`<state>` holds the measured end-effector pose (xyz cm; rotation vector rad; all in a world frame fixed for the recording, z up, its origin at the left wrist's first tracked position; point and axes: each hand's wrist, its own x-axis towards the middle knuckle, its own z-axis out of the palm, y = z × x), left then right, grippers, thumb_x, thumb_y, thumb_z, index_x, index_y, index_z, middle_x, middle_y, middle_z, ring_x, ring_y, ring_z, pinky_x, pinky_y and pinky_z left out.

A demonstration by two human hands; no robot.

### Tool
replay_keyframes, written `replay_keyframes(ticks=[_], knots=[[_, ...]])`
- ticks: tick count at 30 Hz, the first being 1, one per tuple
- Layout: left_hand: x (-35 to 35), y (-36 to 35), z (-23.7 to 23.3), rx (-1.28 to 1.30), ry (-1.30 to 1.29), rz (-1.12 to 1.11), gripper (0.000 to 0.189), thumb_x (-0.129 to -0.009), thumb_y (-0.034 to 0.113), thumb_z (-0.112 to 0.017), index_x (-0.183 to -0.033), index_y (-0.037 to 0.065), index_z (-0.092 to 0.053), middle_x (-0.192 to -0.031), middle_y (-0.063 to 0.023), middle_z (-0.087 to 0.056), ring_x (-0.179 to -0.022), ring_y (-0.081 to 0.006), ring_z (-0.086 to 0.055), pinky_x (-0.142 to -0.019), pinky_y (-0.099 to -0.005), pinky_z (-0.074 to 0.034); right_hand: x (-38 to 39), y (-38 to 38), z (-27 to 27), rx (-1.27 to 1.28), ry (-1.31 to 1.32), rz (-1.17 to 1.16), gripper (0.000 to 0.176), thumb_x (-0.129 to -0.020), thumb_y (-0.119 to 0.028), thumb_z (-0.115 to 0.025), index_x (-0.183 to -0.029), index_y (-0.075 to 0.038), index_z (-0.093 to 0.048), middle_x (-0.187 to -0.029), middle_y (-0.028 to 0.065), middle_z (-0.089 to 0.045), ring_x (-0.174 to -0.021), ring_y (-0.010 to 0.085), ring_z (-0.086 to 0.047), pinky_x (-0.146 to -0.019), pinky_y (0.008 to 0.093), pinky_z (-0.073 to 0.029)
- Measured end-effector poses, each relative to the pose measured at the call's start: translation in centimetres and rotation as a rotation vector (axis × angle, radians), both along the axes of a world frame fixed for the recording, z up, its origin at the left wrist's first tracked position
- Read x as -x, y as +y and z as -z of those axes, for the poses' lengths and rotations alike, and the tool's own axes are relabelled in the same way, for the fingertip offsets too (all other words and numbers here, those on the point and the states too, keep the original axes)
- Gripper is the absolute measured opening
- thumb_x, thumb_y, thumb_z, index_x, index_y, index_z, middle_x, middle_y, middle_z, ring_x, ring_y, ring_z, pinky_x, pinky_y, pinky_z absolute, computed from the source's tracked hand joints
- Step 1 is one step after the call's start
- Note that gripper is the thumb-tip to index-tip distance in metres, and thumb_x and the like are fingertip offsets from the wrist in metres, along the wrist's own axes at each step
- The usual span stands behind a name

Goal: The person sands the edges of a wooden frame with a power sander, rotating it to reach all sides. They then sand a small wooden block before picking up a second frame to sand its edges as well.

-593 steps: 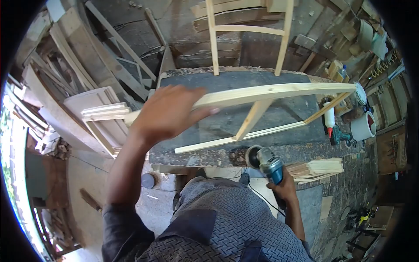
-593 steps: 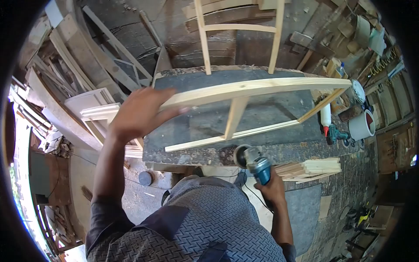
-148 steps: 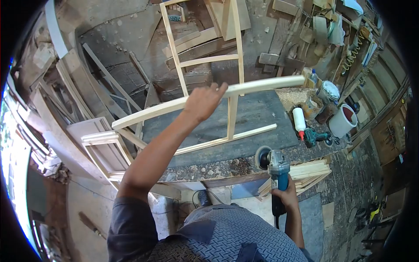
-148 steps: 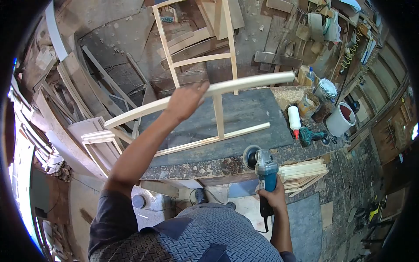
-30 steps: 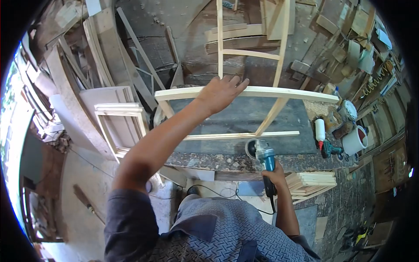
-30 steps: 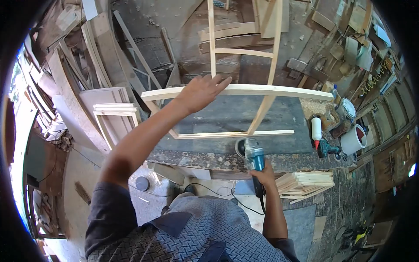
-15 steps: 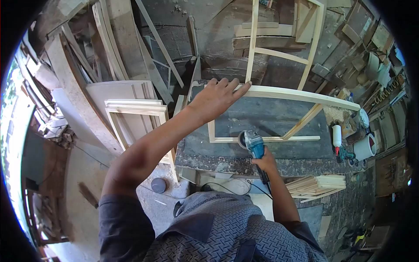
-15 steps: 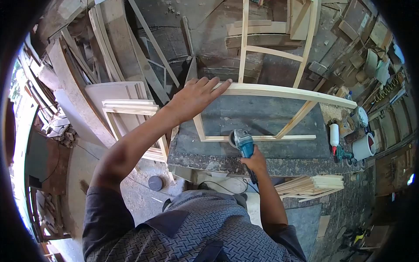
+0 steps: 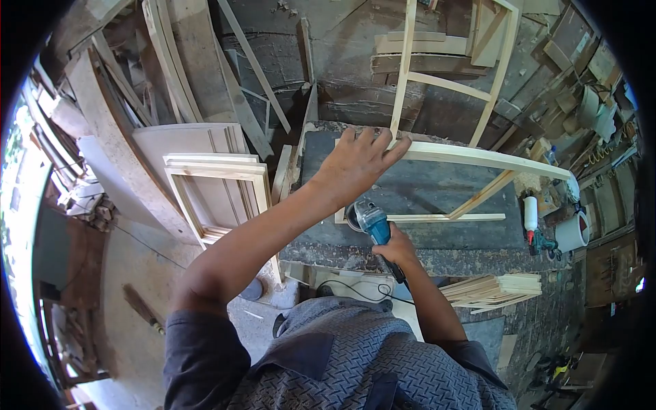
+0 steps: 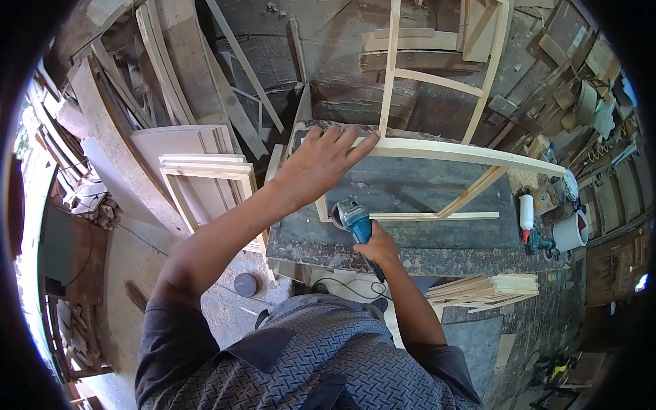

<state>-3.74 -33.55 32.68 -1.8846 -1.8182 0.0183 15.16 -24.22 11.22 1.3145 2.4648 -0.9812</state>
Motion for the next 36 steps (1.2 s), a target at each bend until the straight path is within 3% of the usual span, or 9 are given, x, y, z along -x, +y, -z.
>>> replay_keyframes(ticks=[4, 9, 16, 24, 26, 29, 31, 33, 36], knots=[[0.1, 0.0, 0.0, 0.025, -0.028, -0.001, 0.075, -0.084, 0.011, -0.064, -0.153, 0.012, -0.034, -0.131, -0.0108, -0.056, -0.111, -0.0243, -0.058, -0.087, -0.0381, -0.051, 0.2, 0.1, 0.2, -0.016, 0.01, -0.038, 0.092, -0.061, -0.036, -0.085, -0.139, -0.008, -0.045, -0.118, 0.022, -0.067, -0.111, 0.0394, -0.065, -0.094, 0.0457, -0.051], [0.2, 0.1, 0.3, 0.004, -0.024, 0.002, 0.075, -0.084, 0.011, -0.064, -0.153, 0.013, -0.035, -0.132, -0.0111, -0.056, -0.111, -0.0249, -0.058, -0.088, -0.0381, -0.051, 0.4, 0.0, -0.4, 0.046, -0.002, -0.042, 0.098, -0.059, -0.035, -0.085, -0.144, -0.007, -0.044, -0.125, 0.0249, -0.063, -0.115, 0.0405, -0.062, -0.099, 0.0433, -0.049], [0.1, 0.2, 0.5, -0.011, -0.039, -0.01, 0.071, -0.084, 0.011, -0.06, -0.152, 0.012, -0.036, -0.133, -0.0101, -0.054, -0.113, -0.0248, -0.057, -0.091, -0.0374, -0.048, -1.2, 1.1, 1.4, -0.006, 0.015, -0.08, 0.102, -0.059, -0.039, -0.082, -0.146, -0.004, -0.04, -0.125, 0.0224, -0.064, -0.114, 0.0392, -0.062, -0.095, 0.045, -0.051], [-0.1, 0.3, 0.2, 0.033, -0.021, -0.046, 0.075, -0.084, 0.008, -0.06, -0.154, 0.014, -0.033, -0.137, -0.0108, -0.052, -0.116, -0.0242, -0.056, -0.097, -0.0394, -0.046, -9.5, 5.8, 3.0, -0.082, 0.144, 0.21, 0.087, -0.053, -0.034, -0.082, -0.128, -0.001, -0.053, -0.115, 0.0256, -0.066, -0.108, 0.0399, -0.065, -0.092, 0.0445, -0.051], [-0.1, 0.4, 0.4, 0.023, -0.019, -0.043, 0.076, -0.085, 0.007, -0.06, -0.154, 0.014, -0.032, -0.137, -0.0109, -0.052, -0.116, -0.0243, -0.056, -0.097, -0.0395, -0.046, -11.4, 6.4, 1.2, -0.027, 0.291, 0.356, 0.077, -0.052, -0.029, -0.083, -0.119, 0.0, -0.059, -0.107, 0.0235, -0.069, -0.101, 0.0382, -0.067, -0.088, 0.0428, -0.052], [0.2, 0.6, 0.6, -0.01, 0.011, -0.022, 0.072, -0.086, 0.01, -0.062, -0.153, 0.012, -0.034, -0.134, -0.0109, -0.054, -0.116, -0.0251, -0.057, -0.094, -0.0392, -0.049, -13.9, 8.2, 2.0, -0.065, 0.288, 0.457, 0.071, -0.051, -0.027, -0.084, -0.112, 0.0, -0.061, -0.101, 0.0203, -0.07, -0.097, 0.0363, -0.068, -0.086, 0.0418, -0.052], [0.1, 0.6, 0.7, -0.032, 0.036, -0.005, 0.069, -0.087, 0.013, -0.063, -0.151, 0.01, -0.037, -0.131, -0.0108, -0.056, -0.117, -0.0259, -0.058, -0.091, -0.0388, -0.052, -14.6, 9.0, 2.1, -0.077, 0.274, 0.475, 0.072, -0.051, -0.028, -0.084, -0.113, 0.0, -0.061, -0.101, 0.0201, -0.07, -0.097, 0.0361, -0.068, -0.086, 0.0418, -0.052], [0.1, 0.6, 0.8, 0.001, -0.009, -0.035, 0.076, -0.086, 0.007, -0.06, -0.155, 0.014, -0.031, -0.136, -0.0103, -0.053, -0.115, -0.024, -0.056, -0.096, -0.0387, -0.046, -15.7, 10.7, 4.0, -0.103, 0.258, 0.491, 0.075, -0.051, -0.029, -0.085, -0.115, 0.0, -0.06, -0.103, 0.0199, -0.07, -0.097, 0.0358, -0.068, -0.086, 0.0416, -0.053], [0.1, 0.6, 0.5, 0.043, 0.007, -0.052, 0.075, -0.086, 0.008, -0.06, -0.155, 0.014, -0.031, -0.136, -0.0106, -0.053, -0.114, -0.0239, -0.056, -0.095, -0.038, -0.046, -15.5, 11.3, 3.1, -0.099, 0.214, 0.484, 0.077, -0.05, -0.029, -0.085, -0.117, 0.0, -0.059, -0.104, 0.0205, -0.07, -0.097, 0.0358, -0.068, -0.086, 0.0414, -0.053]])
